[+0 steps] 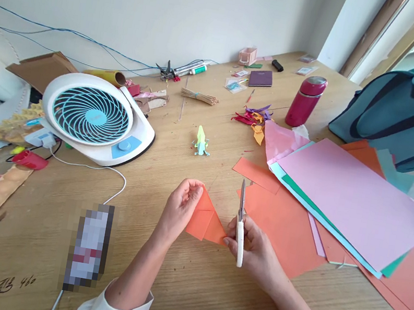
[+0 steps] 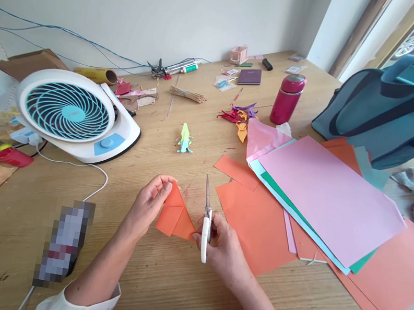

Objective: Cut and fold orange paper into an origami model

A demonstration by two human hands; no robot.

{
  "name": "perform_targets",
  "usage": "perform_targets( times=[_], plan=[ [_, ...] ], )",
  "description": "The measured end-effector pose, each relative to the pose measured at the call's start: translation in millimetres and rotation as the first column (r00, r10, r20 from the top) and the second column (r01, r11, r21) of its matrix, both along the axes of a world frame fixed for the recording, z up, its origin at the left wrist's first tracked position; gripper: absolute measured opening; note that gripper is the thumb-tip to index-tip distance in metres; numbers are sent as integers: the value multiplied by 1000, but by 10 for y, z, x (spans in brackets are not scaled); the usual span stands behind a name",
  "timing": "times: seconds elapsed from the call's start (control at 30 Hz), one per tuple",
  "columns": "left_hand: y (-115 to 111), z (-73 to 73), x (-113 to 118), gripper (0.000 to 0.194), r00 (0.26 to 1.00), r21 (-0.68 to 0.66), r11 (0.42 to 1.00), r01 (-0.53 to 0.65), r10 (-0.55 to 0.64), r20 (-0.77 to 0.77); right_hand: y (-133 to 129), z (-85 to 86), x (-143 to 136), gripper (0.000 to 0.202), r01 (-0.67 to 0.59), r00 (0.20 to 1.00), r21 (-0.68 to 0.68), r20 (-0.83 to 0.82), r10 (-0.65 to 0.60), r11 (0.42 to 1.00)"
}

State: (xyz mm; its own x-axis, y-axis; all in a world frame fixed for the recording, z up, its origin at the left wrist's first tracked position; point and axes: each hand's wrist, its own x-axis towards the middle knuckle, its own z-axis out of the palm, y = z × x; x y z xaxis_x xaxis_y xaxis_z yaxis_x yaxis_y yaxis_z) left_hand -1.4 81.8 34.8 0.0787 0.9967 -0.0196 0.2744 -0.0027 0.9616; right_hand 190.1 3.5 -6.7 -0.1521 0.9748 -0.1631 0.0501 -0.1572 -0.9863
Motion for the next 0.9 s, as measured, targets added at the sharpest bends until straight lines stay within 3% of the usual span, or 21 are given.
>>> perform_targets(
  times=[0.07, 0.2, 0.33, 0.43, 0.5, 0.6, 0.77, 0.83, 0.9],
  plan=[
    [-83, -20, 21, 39, 999, -77, 997, -4, 8, 51, 7, 9, 5, 20, 28, 1000, 7, 8, -28, 1000],
    [-235, -52, 49, 39, 954, -258, 959, 114, -33, 298, 10, 19, -5, 26, 68, 998, 2, -11, -68, 998],
    [-255, -67, 29, 29, 923, -254, 964, 82, 23, 384, -9, 39, -1, 29, 76, 997, 27, 20, -76, 997],
    [-236, -68, -5, 23, 942, -196, 976, 100, -29, 334, -13, 73, 105, 23, 102, 966, 105, 227, -124, 989],
    [-241, -69, -20, 22, 963, -161, 979, 124, -79, 259, 4, 103, 269, 18, 107, 884, 217, 426, -193, 970],
    [-270, -84, -28, 27, 974, -149, 980, 131, -99, 206, 63, 139, 661, 14, 59, 699, 355, 653, -293, 933],
    [-293, -135, -50, 21, 969, -159, 980, 119, -80, 234, 163, 88, 1434, 36, -11, 183, 457, 875, -448, 889],
    [-294, -138, -68, 19, 975, -129, 986, 104, -75, 208, 171, 34, 1666, 41, -65, 93, 438, 897, -432, 897],
    [-298, -124, -82, 19, 982, -97, 991, 90, -72, 177, 163, -13, 1805, 43, -96, 79, 412, 910, -406, 906]
  ],
)
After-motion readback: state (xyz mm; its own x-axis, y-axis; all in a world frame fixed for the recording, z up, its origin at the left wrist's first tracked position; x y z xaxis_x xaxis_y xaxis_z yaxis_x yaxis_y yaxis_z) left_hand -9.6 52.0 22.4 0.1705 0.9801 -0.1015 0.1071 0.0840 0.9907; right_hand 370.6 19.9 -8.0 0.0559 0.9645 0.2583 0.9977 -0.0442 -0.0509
